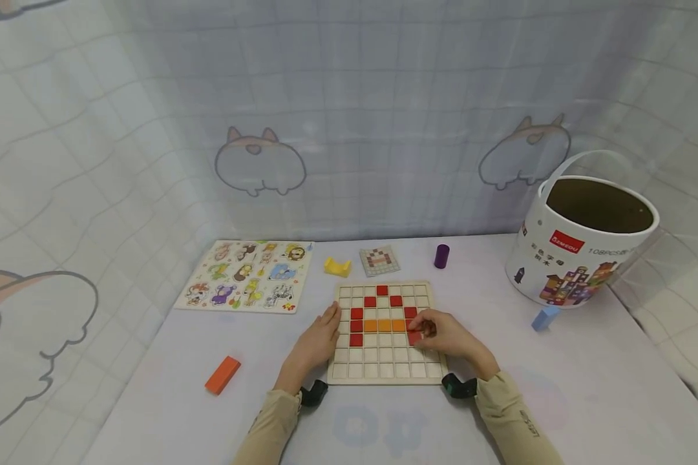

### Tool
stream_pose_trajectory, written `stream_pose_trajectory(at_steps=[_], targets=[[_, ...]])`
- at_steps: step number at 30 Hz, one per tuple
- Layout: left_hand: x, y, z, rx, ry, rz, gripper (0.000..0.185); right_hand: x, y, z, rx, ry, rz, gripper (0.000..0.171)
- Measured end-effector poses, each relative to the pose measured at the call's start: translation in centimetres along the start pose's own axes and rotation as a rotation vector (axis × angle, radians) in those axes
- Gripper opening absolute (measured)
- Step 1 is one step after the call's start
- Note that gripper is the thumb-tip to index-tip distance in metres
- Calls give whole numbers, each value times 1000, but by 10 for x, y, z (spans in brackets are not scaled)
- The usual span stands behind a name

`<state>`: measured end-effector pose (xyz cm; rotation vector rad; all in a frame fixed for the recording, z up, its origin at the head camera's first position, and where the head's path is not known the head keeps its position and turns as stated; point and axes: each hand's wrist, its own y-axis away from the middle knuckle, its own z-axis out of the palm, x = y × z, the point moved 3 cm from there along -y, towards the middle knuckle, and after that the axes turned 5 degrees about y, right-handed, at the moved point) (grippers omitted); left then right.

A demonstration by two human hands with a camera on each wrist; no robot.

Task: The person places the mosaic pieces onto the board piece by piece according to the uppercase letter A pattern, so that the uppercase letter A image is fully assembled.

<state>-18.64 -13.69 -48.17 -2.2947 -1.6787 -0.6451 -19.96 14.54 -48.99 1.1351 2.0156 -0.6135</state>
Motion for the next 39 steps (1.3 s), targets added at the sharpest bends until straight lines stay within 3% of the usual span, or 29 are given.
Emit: stream_pose_trajectory(at_steps=[10,21,33,39], targets=[[-1,0,0,15,-2,31,51,-3,-3,8,30,54,-13,23],[0,1,-1,15,6,38,51,-7,-4,9,17,-4,37,22],[0,1,-4,10,-4,28,51,-7,0,-13,55,-15,91,19],[-2,-1,-9,-32,52,20,51,-7,2,-25,95,64,104,20]])
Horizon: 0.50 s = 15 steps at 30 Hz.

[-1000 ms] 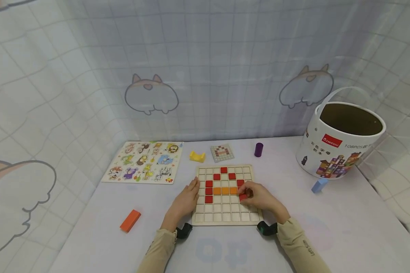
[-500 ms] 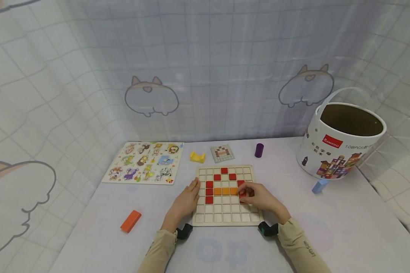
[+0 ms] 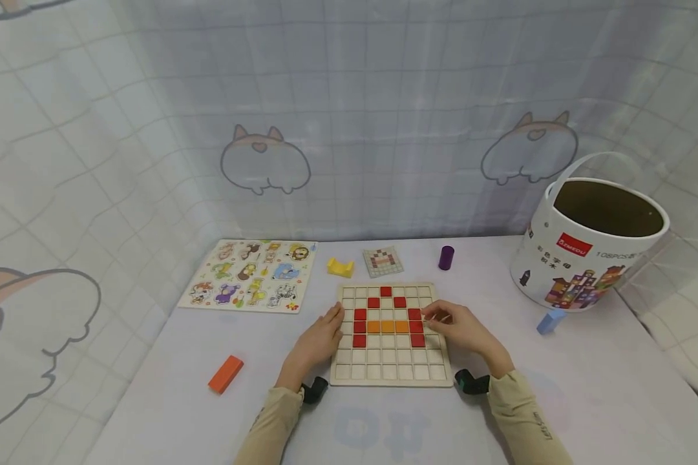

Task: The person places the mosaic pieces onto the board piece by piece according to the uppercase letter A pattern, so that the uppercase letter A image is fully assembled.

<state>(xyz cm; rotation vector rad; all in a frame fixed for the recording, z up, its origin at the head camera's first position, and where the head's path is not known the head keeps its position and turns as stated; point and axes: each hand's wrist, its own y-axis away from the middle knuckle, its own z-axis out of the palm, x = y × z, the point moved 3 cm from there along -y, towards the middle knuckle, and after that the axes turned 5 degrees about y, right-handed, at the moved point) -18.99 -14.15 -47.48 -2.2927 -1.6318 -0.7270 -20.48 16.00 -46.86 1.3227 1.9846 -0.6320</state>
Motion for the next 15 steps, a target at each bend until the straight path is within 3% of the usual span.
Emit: stream_pose_trajectory(at_steps=[3,6,15], targets=[[-1,-2,-3,-15,26,-18,50,-1,2,-5,23,43,-5,20],[-2,-4,-8,14,16,-40,47,-3,5,-9,29,87,-13,24],[6,-6,-26,275,-231,-49,49,-6,28,-26,217,517,-37,51]])
